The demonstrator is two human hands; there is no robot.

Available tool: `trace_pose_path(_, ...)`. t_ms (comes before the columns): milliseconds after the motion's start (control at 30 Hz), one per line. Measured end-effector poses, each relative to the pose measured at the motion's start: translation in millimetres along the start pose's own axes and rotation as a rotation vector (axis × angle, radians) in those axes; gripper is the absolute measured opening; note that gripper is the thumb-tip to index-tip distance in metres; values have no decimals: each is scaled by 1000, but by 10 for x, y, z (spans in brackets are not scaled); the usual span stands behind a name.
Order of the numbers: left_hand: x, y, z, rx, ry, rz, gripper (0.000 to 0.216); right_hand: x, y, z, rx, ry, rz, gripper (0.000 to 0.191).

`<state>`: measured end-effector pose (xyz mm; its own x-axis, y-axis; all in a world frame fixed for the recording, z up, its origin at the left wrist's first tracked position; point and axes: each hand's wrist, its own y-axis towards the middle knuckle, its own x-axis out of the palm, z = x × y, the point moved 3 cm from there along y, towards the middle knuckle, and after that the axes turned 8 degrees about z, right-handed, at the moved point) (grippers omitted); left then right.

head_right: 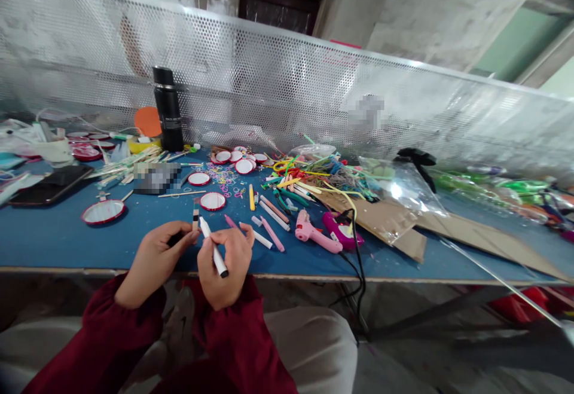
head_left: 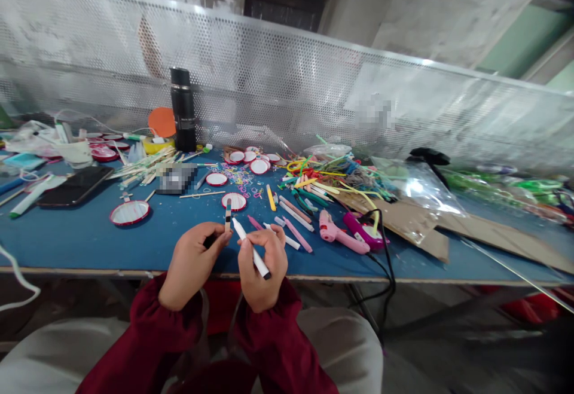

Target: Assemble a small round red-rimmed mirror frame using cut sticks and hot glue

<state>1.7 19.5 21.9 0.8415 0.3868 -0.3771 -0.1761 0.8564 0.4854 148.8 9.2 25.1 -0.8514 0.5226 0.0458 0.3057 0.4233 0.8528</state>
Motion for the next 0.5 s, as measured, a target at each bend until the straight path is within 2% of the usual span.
trace_pose_path(133,-6,1,16,0,1,2,24,-6,-13,15,7,5,27,8)
trace_pose_path(500,8,0,3,4,-32,6,21,5,11,-22,-10,29,-15,8)
